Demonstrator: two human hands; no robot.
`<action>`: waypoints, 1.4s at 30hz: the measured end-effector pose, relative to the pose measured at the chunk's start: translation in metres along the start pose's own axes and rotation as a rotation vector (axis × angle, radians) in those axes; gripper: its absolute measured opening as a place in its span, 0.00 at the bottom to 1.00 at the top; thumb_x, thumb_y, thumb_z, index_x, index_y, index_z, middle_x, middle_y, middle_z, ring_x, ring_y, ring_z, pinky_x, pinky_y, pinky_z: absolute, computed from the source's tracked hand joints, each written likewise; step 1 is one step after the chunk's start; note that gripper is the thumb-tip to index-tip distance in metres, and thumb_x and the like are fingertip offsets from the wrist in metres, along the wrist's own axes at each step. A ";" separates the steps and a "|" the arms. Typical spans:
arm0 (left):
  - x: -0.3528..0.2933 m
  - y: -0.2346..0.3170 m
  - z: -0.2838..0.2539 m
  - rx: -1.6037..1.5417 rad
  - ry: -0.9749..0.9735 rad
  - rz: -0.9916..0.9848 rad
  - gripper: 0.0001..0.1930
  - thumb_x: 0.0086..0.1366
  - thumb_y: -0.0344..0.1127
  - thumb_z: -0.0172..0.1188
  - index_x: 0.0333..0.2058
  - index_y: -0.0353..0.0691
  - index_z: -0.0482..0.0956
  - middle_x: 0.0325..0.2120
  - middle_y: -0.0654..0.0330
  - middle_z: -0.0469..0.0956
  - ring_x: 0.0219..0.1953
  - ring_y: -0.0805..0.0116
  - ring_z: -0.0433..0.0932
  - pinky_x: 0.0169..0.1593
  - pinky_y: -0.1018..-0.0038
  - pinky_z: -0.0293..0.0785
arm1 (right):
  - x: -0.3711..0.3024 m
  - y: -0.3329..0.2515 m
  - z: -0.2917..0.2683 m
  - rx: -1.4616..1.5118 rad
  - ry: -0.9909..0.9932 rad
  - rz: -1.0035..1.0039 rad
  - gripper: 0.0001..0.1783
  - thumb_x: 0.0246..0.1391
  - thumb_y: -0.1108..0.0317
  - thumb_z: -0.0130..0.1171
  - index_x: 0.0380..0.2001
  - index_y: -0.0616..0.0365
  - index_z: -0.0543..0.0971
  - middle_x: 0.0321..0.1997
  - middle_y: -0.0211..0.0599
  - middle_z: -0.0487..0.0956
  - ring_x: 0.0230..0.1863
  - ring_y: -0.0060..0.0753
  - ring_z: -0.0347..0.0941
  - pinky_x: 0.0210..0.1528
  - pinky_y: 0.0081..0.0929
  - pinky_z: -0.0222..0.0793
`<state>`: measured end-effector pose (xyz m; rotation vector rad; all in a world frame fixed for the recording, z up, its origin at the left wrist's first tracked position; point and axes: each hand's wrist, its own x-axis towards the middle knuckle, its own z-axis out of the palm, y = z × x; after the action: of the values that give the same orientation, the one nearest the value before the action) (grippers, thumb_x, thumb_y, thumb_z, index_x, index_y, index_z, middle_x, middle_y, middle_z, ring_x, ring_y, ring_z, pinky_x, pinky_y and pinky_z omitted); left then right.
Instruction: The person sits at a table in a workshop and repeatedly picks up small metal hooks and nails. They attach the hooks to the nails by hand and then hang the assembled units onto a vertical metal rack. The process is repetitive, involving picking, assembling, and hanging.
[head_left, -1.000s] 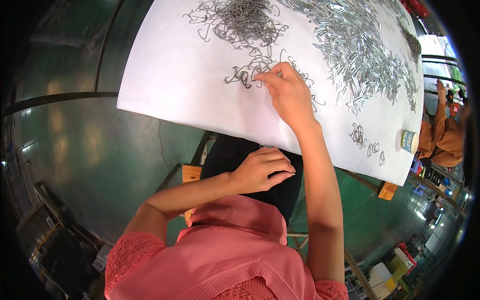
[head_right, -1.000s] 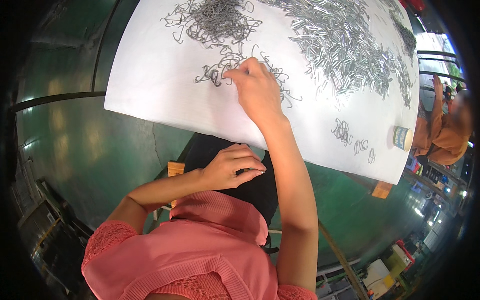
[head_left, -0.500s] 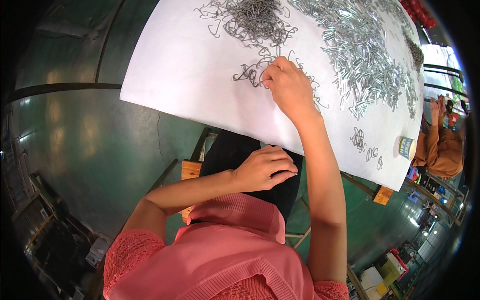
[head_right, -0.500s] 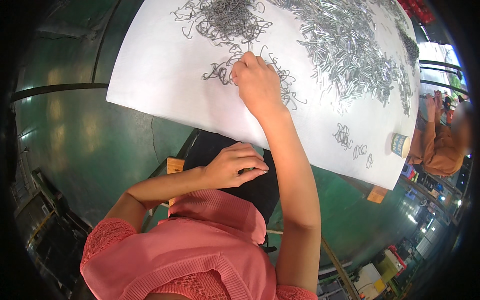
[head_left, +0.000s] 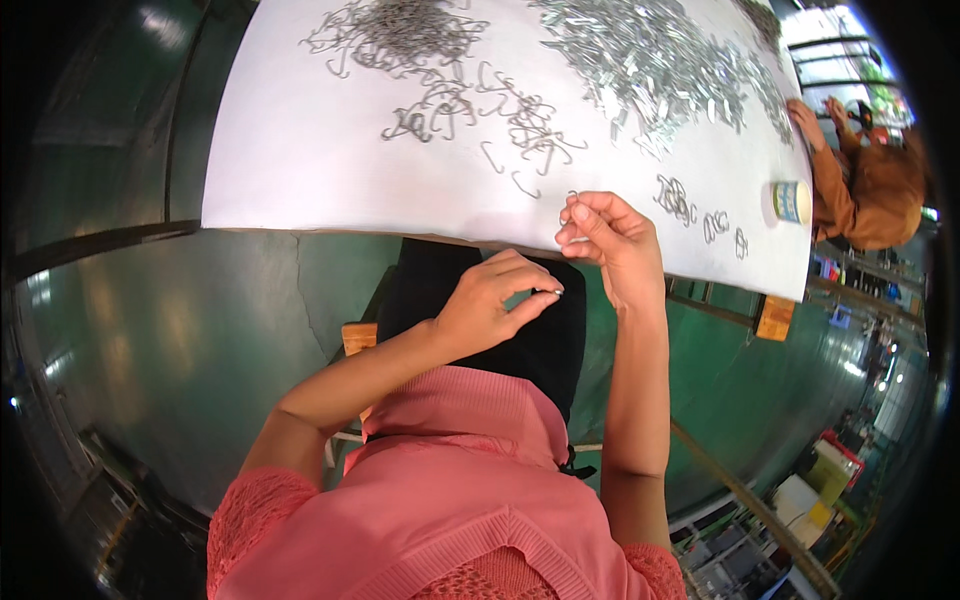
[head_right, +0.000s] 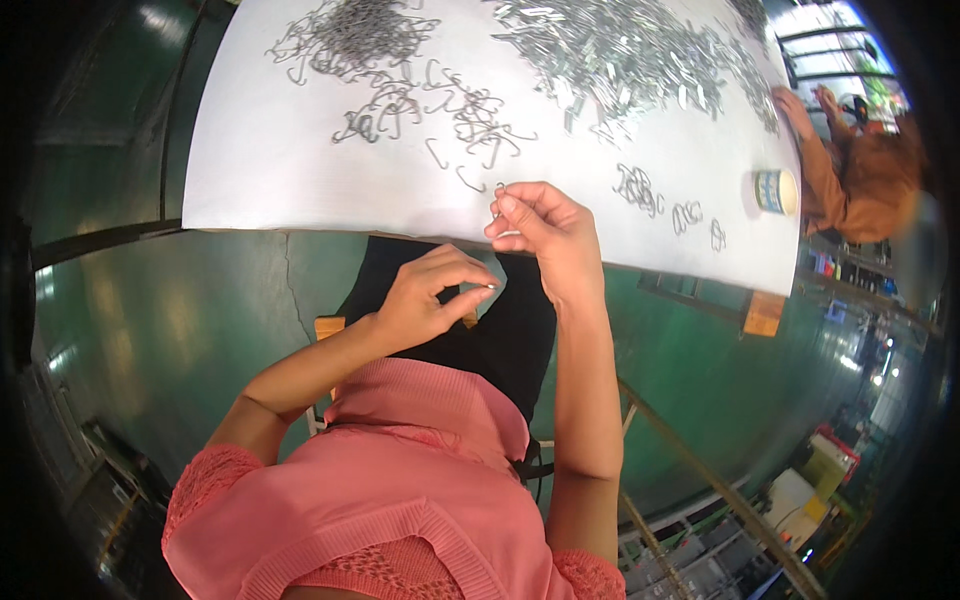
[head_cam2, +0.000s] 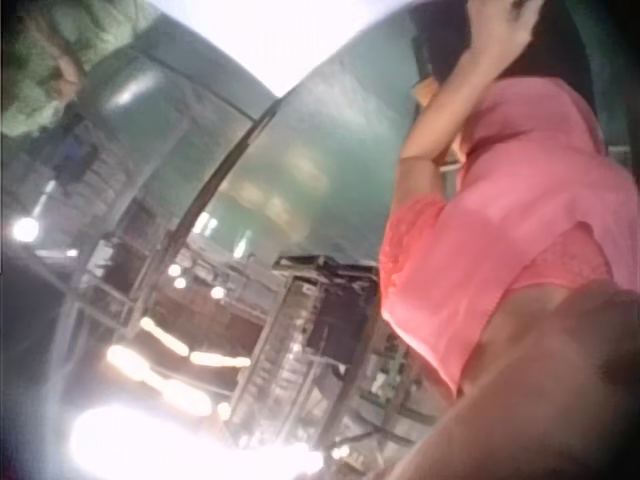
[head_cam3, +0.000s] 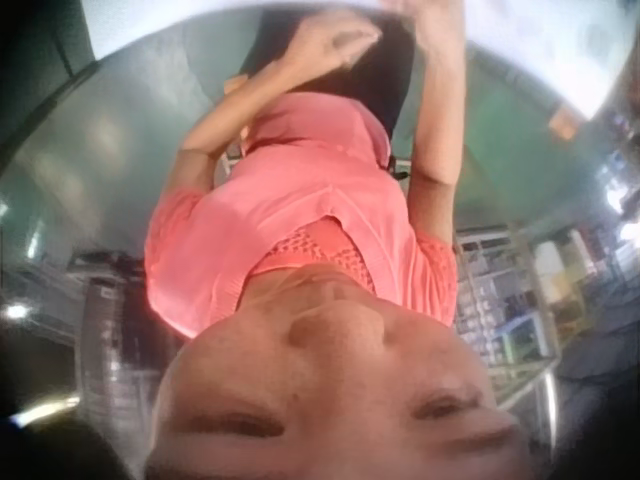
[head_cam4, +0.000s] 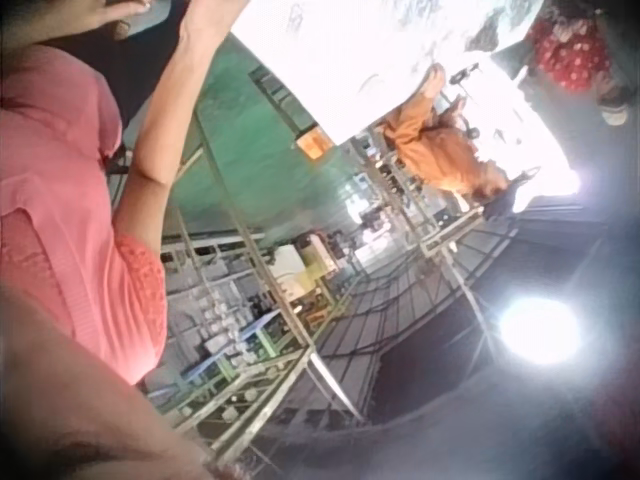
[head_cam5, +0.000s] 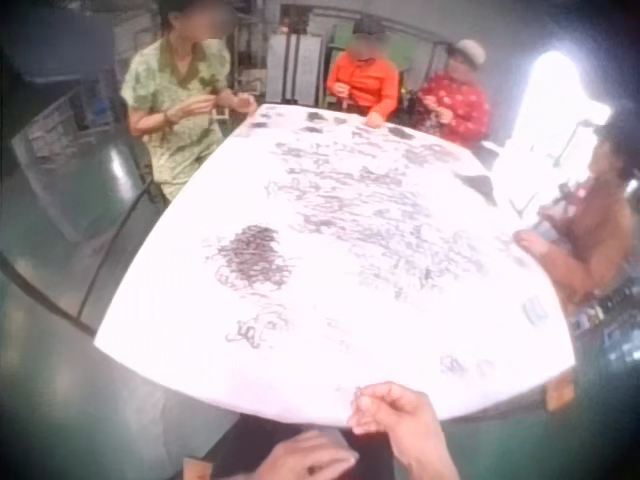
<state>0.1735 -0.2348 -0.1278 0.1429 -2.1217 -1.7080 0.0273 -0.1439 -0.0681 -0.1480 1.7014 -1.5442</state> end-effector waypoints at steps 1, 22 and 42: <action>0.000 0.002 0.002 0.002 -0.001 -0.006 0.07 0.54 0.26 0.65 0.34 0.40 0.82 0.31 0.60 0.80 0.32 0.65 0.77 0.37 0.72 0.73 | -0.011 0.002 -0.006 0.050 0.002 -0.010 0.11 0.55 0.67 0.61 0.36 0.65 0.78 0.34 0.36 0.79 0.29 0.24 0.76 0.27 0.18 0.71; 0.007 0.021 0.035 0.054 -0.025 0.029 0.15 0.57 0.25 0.62 0.45 0.38 0.78 0.32 0.60 0.80 0.32 0.72 0.76 0.36 0.76 0.73 | -0.085 0.063 -0.025 0.359 0.215 -0.360 0.04 0.52 0.75 0.63 0.32 0.61 0.81 0.38 0.30 0.73 0.37 0.20 0.68 0.42 0.19 0.64; 0.185 -0.068 0.065 1.239 -0.170 0.225 0.10 0.53 0.25 0.56 0.36 0.32 0.74 0.37 0.51 0.74 0.43 0.55 0.73 0.44 0.65 0.76 | -0.097 0.060 -0.035 0.287 0.207 -0.420 0.04 0.56 0.75 0.58 0.35 0.63 0.79 0.36 0.36 0.79 0.30 0.24 0.77 0.28 0.18 0.73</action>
<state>-0.0305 -0.2533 -0.1568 0.0914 -2.8584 -0.1021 0.0944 -0.0459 -0.0773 -0.2120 1.6521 -2.1628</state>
